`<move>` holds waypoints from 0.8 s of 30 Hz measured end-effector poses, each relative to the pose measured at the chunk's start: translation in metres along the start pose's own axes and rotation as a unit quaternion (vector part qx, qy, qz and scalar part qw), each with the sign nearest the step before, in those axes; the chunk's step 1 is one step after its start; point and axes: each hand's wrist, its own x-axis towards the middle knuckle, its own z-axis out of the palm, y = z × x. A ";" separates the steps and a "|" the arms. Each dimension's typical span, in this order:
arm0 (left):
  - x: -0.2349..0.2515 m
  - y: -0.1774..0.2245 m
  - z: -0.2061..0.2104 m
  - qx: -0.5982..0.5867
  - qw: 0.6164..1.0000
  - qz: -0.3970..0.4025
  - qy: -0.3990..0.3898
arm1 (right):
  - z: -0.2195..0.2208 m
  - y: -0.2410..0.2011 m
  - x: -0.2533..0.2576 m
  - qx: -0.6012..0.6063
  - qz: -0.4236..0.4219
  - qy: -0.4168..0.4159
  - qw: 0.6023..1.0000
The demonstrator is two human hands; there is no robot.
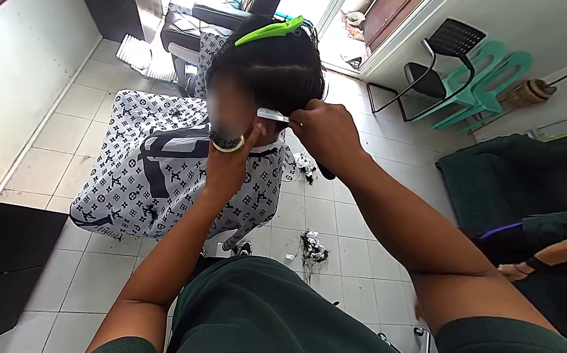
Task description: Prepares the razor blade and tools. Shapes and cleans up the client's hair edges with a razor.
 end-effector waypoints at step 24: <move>0.002 0.001 0.000 0.007 1.000 -0.006 -0.003 | -0.001 0.002 -0.001 0.006 0.013 -0.004 1.000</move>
